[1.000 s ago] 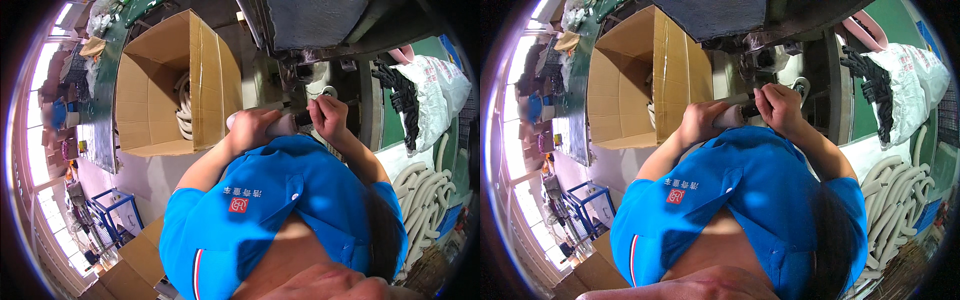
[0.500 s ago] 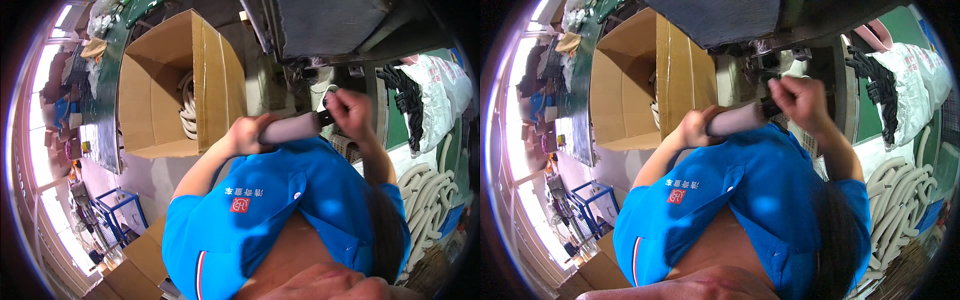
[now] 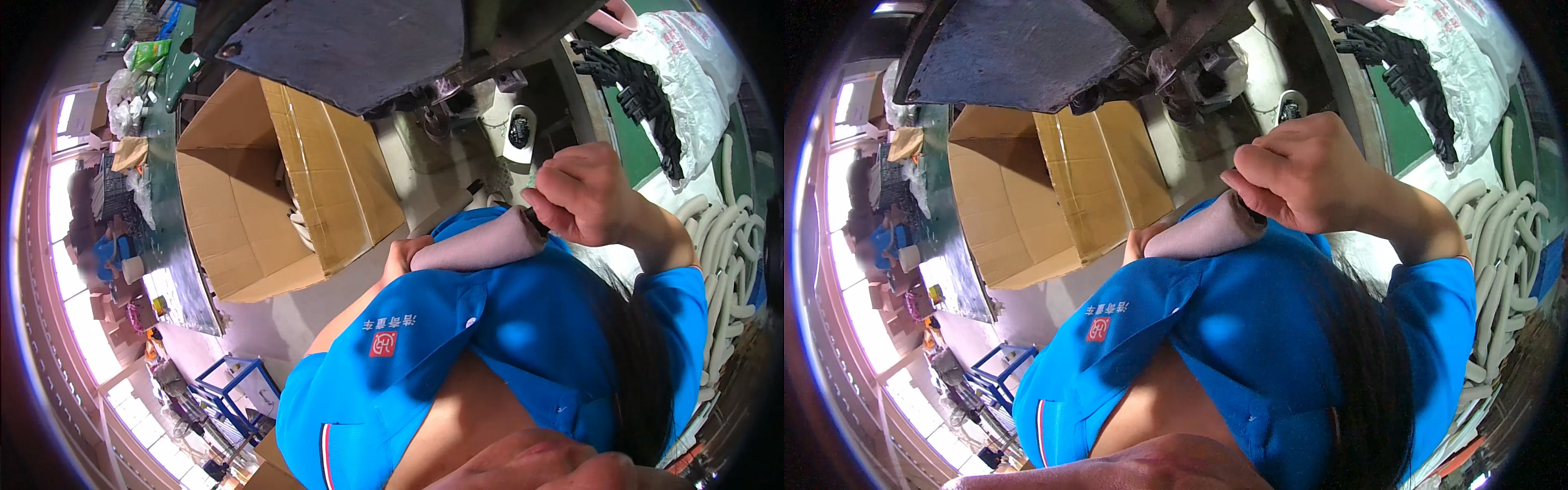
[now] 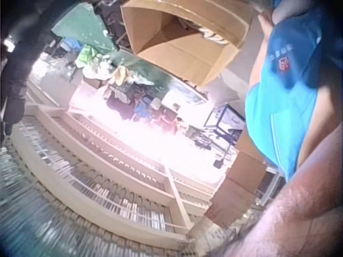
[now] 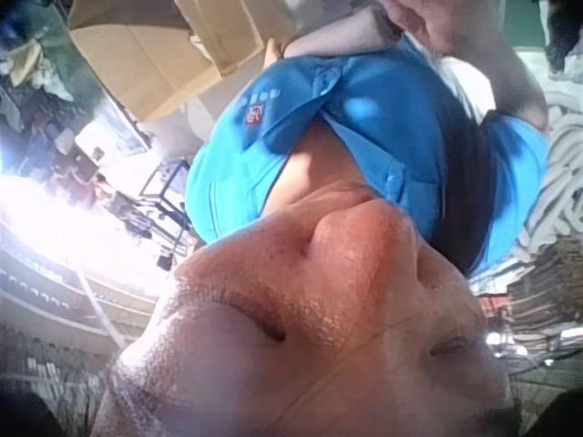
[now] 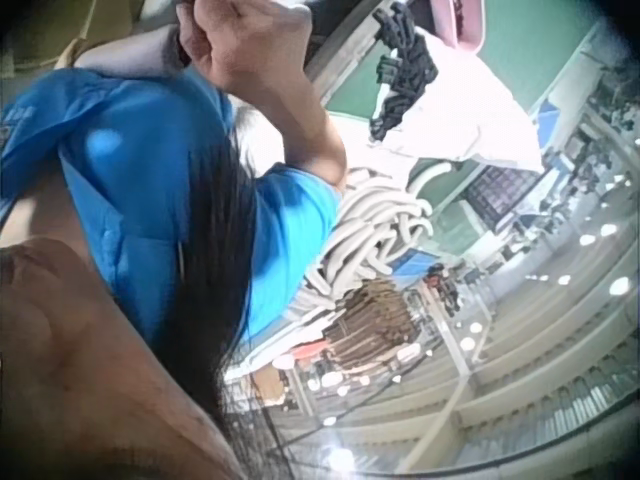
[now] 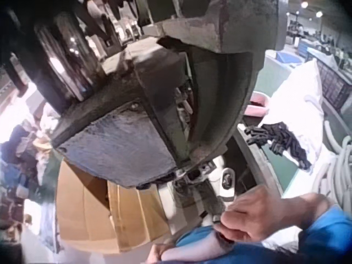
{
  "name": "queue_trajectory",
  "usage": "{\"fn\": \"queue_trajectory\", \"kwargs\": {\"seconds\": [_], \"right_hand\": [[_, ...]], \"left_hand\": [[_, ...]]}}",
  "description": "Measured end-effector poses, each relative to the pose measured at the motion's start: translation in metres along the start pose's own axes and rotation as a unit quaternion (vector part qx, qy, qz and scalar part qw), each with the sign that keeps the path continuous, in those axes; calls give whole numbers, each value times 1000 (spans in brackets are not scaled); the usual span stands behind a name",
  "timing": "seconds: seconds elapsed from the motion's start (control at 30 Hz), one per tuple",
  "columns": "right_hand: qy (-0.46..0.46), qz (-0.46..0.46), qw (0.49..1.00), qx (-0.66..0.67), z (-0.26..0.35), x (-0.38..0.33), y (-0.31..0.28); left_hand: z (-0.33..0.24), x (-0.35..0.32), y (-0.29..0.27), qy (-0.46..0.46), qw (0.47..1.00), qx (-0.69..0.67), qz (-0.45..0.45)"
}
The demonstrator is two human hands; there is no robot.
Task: The person repeatedly picks up a gray cable and a black connector, inserts the connector into the cable end, and places the assembled unit into a cardboard box. The process is repeated continuously throughout the clip.
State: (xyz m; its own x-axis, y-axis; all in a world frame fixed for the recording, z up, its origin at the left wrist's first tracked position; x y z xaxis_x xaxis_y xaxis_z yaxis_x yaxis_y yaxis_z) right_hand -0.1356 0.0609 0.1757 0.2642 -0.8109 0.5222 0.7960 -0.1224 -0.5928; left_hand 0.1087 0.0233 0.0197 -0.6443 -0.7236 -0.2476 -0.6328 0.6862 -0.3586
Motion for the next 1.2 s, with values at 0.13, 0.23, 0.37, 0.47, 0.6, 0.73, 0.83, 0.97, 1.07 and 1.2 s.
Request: {"fn": "queue_trajectory", "kwargs": {"seconds": [0.13, 0.23, 0.37, 0.47, 0.6, 0.73, 0.83, 0.97, 1.07, 1.2], "right_hand": [[95, -27, 995, -19, -23, -13, 0], [168, -86, 975, 120, -38, -28, 9], [223, -162, 936, 219, -73, -31, 21], [319, -223, 881, 268, -148, -50, 60], [336, -192, 901, 195, -180, -21, 90], [191, -162, 967, -50, -191, 13, 100], [168, -77, 974, -131, -202, 27, 106], [240, -90, 966, -42, -204, 36, 102], [279, -86, 956, -1, -203, 39, 99], [295, -92, 951, 22, -205, 40, 97]], "left_hand": [[0, 1, 5, 34, 999, -24, -24], [7, 4, -4, 66, 996, 66, 5], [13, 13, -10, 25, 987, 158, 12], [34, 27, -23, 24, 979, 200, -15], [52, 44, -53, 58, 967, 231, -90], [44, 63, -88, 55, 948, 283, -136], [36, 76, -101, 80, 946, 281, -140], [39, 85, -109, 71, 954, 268, -116], [52, 88, -105, 56, 967, 230, -96], [80, 86, -84, 38, 976, 179, -117]]}}
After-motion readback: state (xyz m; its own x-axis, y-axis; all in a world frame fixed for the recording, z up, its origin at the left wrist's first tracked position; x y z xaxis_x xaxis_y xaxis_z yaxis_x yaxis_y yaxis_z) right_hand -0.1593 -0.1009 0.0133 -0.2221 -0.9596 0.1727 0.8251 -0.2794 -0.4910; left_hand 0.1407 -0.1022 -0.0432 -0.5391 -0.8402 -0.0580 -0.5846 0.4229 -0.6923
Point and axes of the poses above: each hand's wrist, its own x-axis towards the middle knuckle, its own y-axis out of the palm, z = x × y, the point moved 6 cm from there along x, towards the middle knuckle, and after that the axes turned 11 degrees about x, right-handed, at the moved point
